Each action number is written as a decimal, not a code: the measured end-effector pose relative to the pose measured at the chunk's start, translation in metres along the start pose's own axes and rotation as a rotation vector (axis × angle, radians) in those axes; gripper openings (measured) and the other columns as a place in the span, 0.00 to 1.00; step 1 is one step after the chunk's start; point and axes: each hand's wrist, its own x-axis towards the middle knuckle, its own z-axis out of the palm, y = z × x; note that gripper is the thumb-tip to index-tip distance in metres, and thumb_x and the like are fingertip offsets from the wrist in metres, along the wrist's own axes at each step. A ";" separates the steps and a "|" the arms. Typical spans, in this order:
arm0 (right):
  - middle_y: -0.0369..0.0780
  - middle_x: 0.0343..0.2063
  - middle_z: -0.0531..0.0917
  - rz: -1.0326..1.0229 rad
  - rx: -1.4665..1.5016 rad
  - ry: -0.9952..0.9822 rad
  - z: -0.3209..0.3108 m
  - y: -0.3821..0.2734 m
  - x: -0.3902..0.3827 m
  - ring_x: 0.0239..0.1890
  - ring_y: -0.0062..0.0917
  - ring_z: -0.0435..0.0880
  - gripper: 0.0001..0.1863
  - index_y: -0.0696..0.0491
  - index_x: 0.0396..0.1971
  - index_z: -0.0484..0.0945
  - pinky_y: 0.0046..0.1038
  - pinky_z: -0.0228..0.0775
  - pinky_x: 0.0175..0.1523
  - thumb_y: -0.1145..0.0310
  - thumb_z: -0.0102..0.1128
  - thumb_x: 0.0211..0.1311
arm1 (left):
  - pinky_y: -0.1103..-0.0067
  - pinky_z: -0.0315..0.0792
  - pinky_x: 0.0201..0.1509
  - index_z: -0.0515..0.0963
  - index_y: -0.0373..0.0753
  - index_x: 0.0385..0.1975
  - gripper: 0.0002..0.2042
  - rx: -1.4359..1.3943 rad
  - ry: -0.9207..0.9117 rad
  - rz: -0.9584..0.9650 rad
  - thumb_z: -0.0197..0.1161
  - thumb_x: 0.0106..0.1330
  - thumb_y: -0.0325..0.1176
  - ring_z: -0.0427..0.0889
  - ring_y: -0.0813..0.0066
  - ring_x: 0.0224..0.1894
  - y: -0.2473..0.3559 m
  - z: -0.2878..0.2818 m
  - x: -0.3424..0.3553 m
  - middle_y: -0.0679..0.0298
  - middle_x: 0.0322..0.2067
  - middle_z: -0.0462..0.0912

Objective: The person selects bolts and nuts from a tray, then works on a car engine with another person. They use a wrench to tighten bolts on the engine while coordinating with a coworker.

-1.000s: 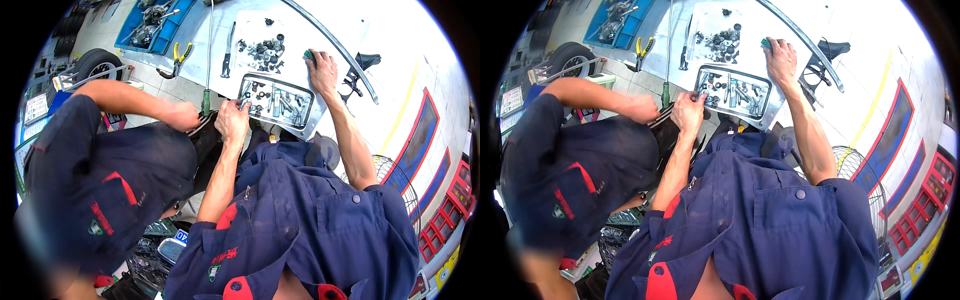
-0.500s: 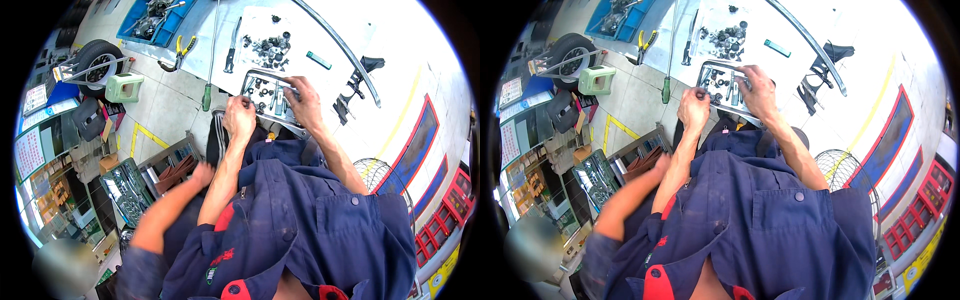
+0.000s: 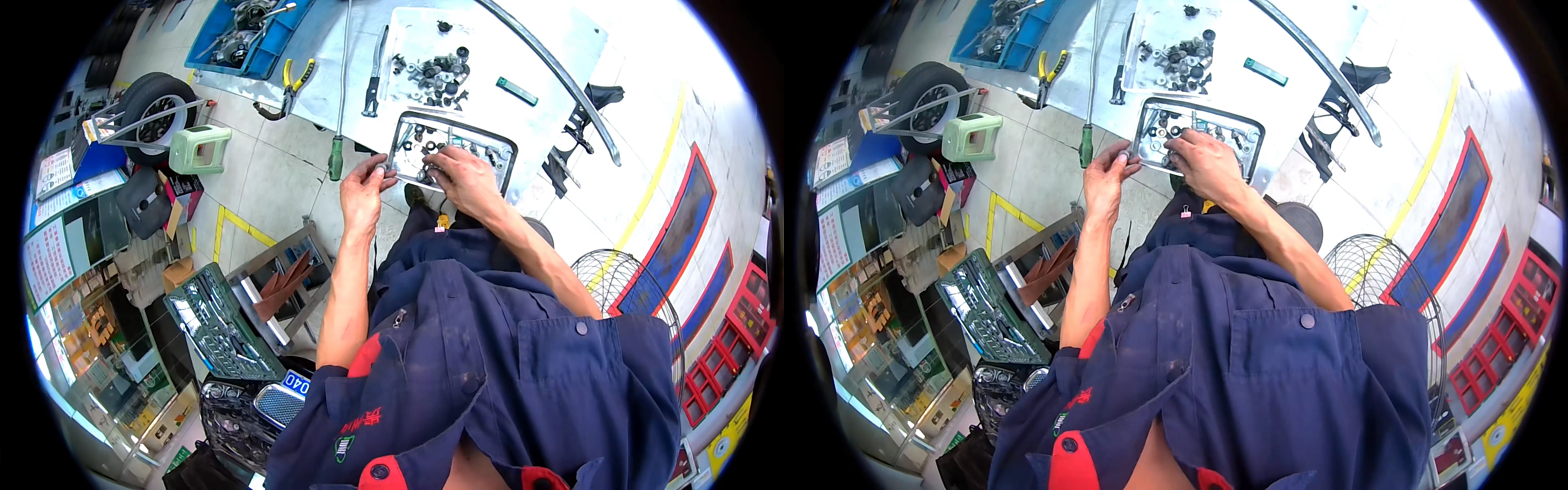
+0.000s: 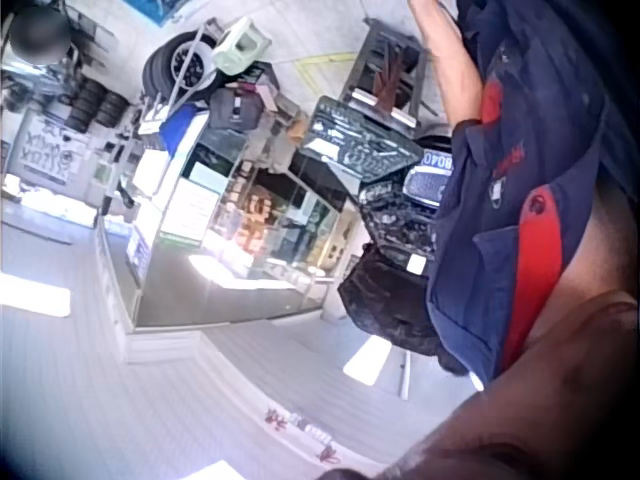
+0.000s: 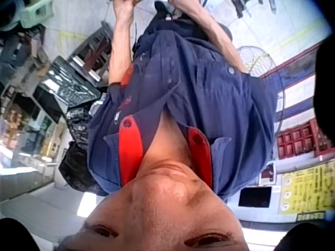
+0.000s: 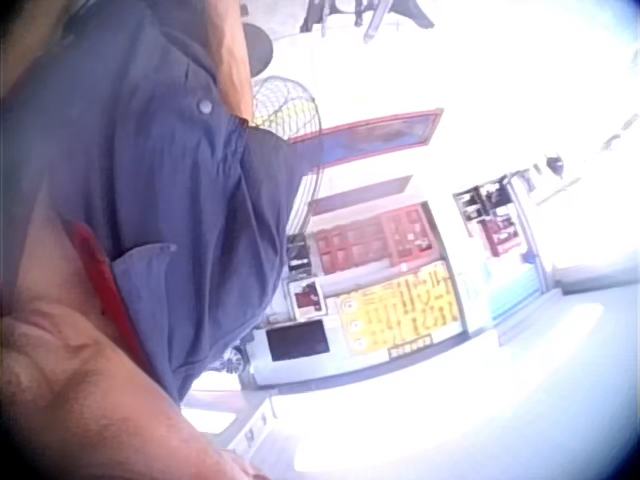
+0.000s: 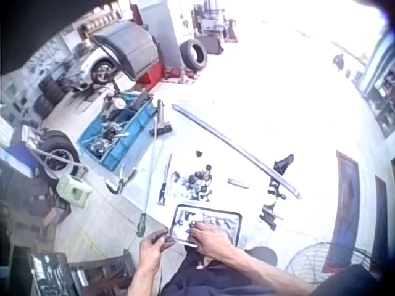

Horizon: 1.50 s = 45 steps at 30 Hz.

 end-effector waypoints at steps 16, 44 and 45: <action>0.45 0.39 0.76 -0.044 -0.079 -0.101 0.006 -0.032 0.017 0.43 0.40 0.80 0.12 0.57 0.42 0.77 0.38 0.73 0.46 0.68 0.60 0.62 | 0.63 0.71 0.65 0.71 0.26 0.49 0.20 -0.780 -0.199 -0.309 0.41 0.78 0.40 0.78 0.54 0.54 -0.008 -0.026 -0.013 0.50 0.50 0.75; 0.43 0.35 0.80 0.106 -0.165 -0.151 0.014 -0.038 0.033 0.41 0.39 0.82 0.10 0.53 0.37 0.85 0.37 0.74 0.46 0.65 0.60 0.62 | 0.60 0.73 0.64 0.71 0.24 0.50 0.19 -0.772 -0.186 -0.320 0.44 0.78 0.38 0.80 0.54 0.51 -0.015 -0.033 -0.003 0.49 0.46 0.78; 0.43 0.35 0.80 0.163 -0.078 -0.083 0.014 -0.044 0.031 0.40 0.39 0.82 0.11 0.53 0.38 0.85 0.37 0.74 0.46 0.64 0.60 0.63 | 0.60 0.73 0.64 0.71 0.24 0.50 0.20 -0.791 -0.176 -0.352 0.43 0.78 0.39 0.80 0.53 0.51 -0.013 -0.032 -0.005 0.49 0.47 0.78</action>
